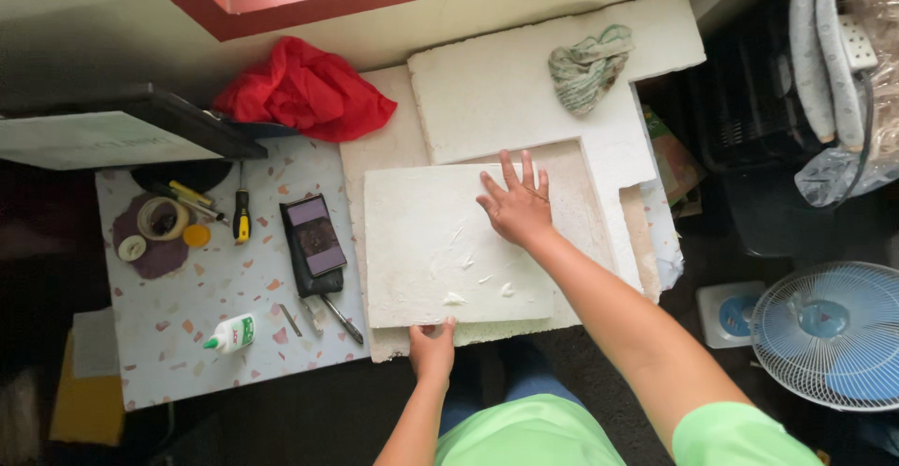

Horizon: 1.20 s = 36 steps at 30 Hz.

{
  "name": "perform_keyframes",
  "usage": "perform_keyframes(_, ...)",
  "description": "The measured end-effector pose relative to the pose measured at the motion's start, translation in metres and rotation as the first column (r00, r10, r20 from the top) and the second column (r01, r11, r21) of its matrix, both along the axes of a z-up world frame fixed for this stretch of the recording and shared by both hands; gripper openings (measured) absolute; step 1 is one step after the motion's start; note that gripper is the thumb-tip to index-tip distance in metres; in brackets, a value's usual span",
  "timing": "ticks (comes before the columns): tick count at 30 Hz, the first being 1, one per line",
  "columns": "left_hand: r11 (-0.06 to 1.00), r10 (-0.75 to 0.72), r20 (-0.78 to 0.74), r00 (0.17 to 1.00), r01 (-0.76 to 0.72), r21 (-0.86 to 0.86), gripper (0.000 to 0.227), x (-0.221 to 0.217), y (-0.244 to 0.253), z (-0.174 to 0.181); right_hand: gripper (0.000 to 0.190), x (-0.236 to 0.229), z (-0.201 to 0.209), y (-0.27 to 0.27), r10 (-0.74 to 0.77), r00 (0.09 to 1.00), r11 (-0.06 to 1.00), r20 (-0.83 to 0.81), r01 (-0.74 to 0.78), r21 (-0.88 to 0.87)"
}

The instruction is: The person smooths a white substance on a rectangular board with their hands, then flips the board over to reveal a sketched design. They continue to press and smooth the surface of the board.

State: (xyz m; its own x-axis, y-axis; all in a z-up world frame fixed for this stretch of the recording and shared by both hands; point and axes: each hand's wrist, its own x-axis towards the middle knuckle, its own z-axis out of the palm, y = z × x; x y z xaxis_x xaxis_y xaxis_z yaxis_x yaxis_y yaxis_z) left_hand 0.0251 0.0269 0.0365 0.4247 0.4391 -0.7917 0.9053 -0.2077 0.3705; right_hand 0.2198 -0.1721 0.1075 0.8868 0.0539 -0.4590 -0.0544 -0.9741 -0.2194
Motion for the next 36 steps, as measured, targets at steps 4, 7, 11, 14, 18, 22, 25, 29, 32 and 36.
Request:
perform_keyframes(4,1.000,-0.004,0.041,0.999,0.003,0.005,0.054,-0.007,0.004,-0.028,0.069,-0.041,0.026,0.043,0.164,0.985,0.986,-0.047,-0.162,0.043)
perform_keyframes(7,0.998,-0.034,0.090,0.995,0.029,0.048,0.055,-0.011,0.005,-0.048,0.066,-0.077,0.034,0.058,0.522,0.835,0.853,-0.175,-0.510,0.112)
perform_keyframes(11,1.000,0.000,0.088,0.996,-0.003,0.029,0.054,-0.008,0.002,-0.032,0.062,-0.063,0.042,0.043,0.441,0.868,0.897,-0.230,-0.438,0.067)
perform_keyframes(14,1.000,0.017,0.042,0.999,-0.017,0.001,0.051,-0.004,0.001,-0.010,0.058,-0.033,0.043,0.019,0.272,0.934,0.960,-0.231,-0.281,-0.004)
perform_keyframes(18,1.000,0.015,0.050,0.999,-0.016,0.016,0.055,-0.005,0.002,-0.019,0.059,-0.002,0.024,-0.004,0.125,0.977,0.989,-0.171,-0.136,-0.053)
perform_keyframes(22,1.000,-0.003,0.041,0.999,0.002,0.015,0.055,-0.005,0.002,-0.020,0.069,-0.034,0.045,0.039,0.217,0.956,0.971,-0.199,-0.233,-0.061)
perform_keyframes(25,1.000,-0.008,0.057,0.998,0.007,0.016,0.054,-0.004,0.003,-0.022,0.066,-0.074,0.016,0.068,0.374,0.913,0.927,-0.165,-0.361,0.105)
perform_keyframes(29,1.000,0.006,0.060,0.998,-0.007,0.009,0.056,-0.003,0.003,-0.018,0.064,-0.071,0.030,0.062,0.401,0.894,0.916,-0.198,-0.386,0.109)
perform_keyframes(32,1.000,0.016,0.059,0.998,-0.016,0.004,0.055,-0.008,0.001,-0.012,0.062,-0.040,0.043,0.031,0.224,0.940,0.974,-0.256,-0.223,0.031)
perform_keyframes(36,0.999,0.023,0.005,1.000,-0.023,-0.022,0.054,0.003,-0.002,0.014,0.064,-0.008,0.019,-0.009,0.012,0.988,0.998,-0.155,-0.022,-0.062)
